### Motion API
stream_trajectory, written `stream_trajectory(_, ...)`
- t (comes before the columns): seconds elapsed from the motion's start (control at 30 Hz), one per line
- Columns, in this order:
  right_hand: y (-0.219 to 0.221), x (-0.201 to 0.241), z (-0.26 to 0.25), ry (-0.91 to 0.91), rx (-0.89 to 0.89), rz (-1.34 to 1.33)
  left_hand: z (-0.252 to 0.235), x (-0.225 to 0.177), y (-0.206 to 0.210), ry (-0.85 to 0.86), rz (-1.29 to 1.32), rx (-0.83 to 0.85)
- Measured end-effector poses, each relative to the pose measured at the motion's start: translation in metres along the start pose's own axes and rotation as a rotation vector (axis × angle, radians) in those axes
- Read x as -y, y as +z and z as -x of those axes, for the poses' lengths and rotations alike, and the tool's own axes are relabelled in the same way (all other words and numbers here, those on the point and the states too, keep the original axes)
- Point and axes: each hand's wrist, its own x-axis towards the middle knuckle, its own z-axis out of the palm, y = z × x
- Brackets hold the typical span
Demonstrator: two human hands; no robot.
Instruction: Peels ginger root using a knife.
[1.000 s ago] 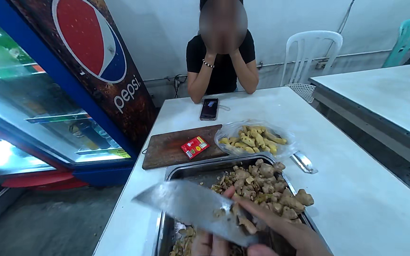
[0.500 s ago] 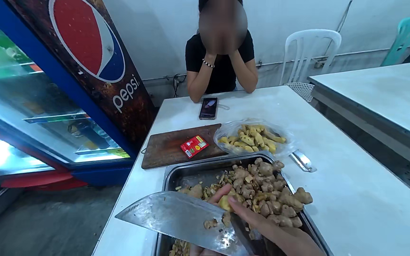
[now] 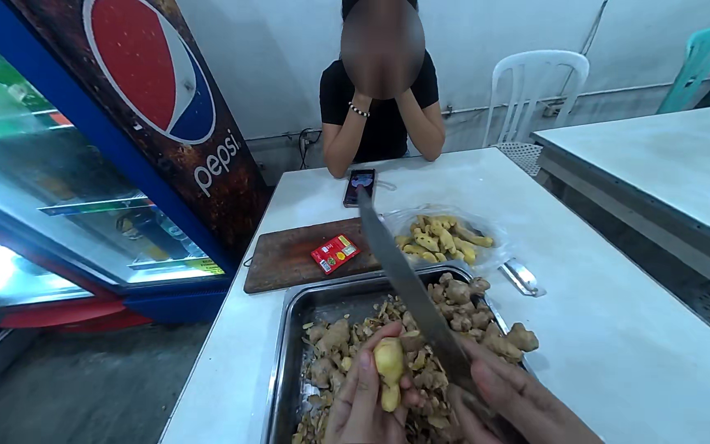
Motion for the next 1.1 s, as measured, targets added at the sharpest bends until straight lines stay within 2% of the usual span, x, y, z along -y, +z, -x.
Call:
stream_trajectory(0.1, -0.001, 0.002, 0.001, -0.013, -0.079, 0.178, -0.001, -0.003, 0.0, -0.004, -0.009, -0.032)
stream_trajectory(0.2, 0.004, -0.001, 0.004, -0.025, -0.148, 0.511, 0.001, -0.007, 0.007, 0.017, -0.023, -0.118)
stream_trajectory(0.3, 0.006, -0.006, 0.004, -0.16, -0.093, 0.706, 0.004, -0.008, 0.006, -0.008, 0.034, -0.154)
stream_trajectory(0.37, 0.009, -0.009, 0.004, -0.231, -0.027, 0.753, 0.003, -0.007, 0.0, -0.028, 0.064, -0.123)
stream_trajectory(0.53, 0.01, -0.004, 0.007, -0.153, -0.009, 0.909, -0.003, -0.003, -0.013, 0.041, 0.009, 0.041)
stream_trajectory(0.67, 0.008, -0.002, 0.007, -0.16, -0.013, 0.998, -0.005, -0.003, -0.01, 0.084, -0.118, 0.028)
stream_trajectory(0.8, 0.008, -0.003, 0.005, -0.188, -0.022, 1.051, -0.003, 0.0, -0.007, 0.072, -0.028, -0.01)
stream_trajectory(0.93, 0.006, -0.007, 0.004, -0.212, -0.046, 1.108, -0.003, 0.002, -0.008, 0.091, -0.069, -0.026)
stream_trajectory(1.1, 0.001, -0.002, 0.004, -0.183, 0.036, 1.064, -0.005, 0.002, -0.015, 0.131, -0.175, 0.014)
